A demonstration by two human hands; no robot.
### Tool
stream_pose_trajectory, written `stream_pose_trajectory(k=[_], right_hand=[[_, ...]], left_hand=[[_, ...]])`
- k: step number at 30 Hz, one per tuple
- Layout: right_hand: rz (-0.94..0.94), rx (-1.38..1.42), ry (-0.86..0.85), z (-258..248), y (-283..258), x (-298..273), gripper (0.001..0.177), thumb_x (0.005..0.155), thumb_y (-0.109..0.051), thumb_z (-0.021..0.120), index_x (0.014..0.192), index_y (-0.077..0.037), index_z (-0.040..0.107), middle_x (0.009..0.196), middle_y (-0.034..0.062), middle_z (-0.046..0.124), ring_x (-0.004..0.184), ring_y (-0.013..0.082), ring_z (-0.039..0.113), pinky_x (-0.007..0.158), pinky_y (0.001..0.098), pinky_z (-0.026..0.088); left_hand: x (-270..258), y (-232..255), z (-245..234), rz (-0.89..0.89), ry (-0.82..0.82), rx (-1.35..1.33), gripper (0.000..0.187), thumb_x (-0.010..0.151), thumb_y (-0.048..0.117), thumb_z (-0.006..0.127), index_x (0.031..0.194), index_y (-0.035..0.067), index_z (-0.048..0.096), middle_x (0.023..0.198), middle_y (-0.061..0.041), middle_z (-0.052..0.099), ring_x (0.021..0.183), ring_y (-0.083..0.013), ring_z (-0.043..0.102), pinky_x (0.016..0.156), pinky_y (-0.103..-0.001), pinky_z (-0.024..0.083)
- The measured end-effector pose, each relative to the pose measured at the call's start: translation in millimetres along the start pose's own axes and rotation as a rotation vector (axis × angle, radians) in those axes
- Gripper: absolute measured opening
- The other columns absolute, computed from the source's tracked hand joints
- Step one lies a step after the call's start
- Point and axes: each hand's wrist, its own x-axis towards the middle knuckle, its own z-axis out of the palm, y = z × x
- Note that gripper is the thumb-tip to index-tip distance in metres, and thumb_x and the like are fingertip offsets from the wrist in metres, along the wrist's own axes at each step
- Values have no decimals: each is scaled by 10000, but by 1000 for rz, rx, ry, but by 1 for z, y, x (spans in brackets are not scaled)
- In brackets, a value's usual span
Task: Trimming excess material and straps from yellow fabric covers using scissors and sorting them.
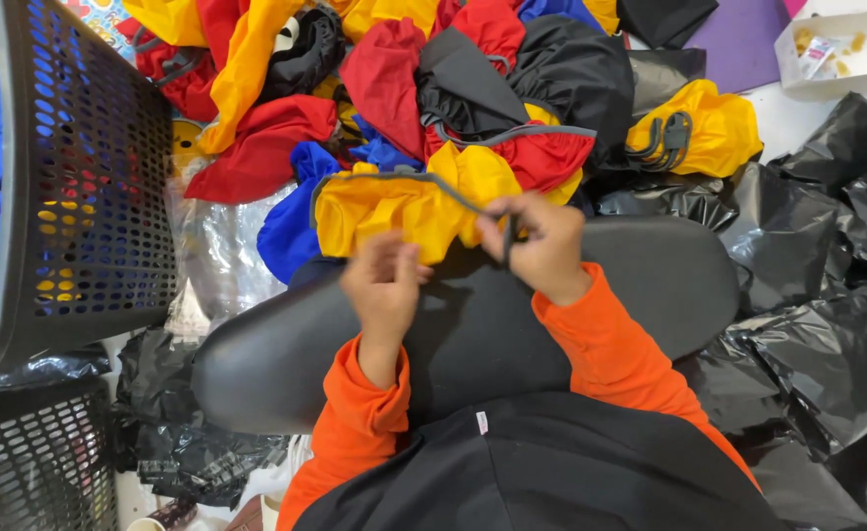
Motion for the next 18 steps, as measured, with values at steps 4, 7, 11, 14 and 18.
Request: stream_pose_trajectory(k=[4,7,11,14,18], right_hand=[[-306,10,-312,3,-35,0,410,653,-6,694,1015,-181,772,741,-21,739,615,195,705,582,284,552],[-418,-52,-413,1,-40,2,209,842,-67,760,1041,-123,735,829,33,753,701,212,727,601,277,578],[-308,-35,-369,-6,-23,6,266,834,-67,810,1091,-102,749,1035,63,785,916,252,753,745,327,603],[-269,-63,-252,-11,-6,13,320,742,-22,864,1038,-73,755,1113,85,778,979,281,746,810,349,598],[-226,-142,-154,-15,22,9,392,619,5,923,965,-82,760,1024,30,781,876,239,746,736,315,599]], left_hand=[[-2,-9,5,-177,-303,-76,312,1040,285,600,858,79,746,675,-106,729,598,-178,731,551,-297,602],[4,1,1,-65,-207,-68,177,923,107,777,751,75,758,688,-83,671,724,-123,648,675,-314,557],[9,17,3,-157,-199,-200,141,1006,128,679,927,35,749,802,-75,712,802,-127,660,755,-341,583],[6,2,2,-201,-210,-367,208,1029,121,630,1156,-7,734,1027,-151,769,985,-226,734,894,-439,621],[2,-5,3,-182,-218,-591,256,1055,74,568,1278,-1,670,1234,-174,720,1151,-273,681,966,-495,595]])
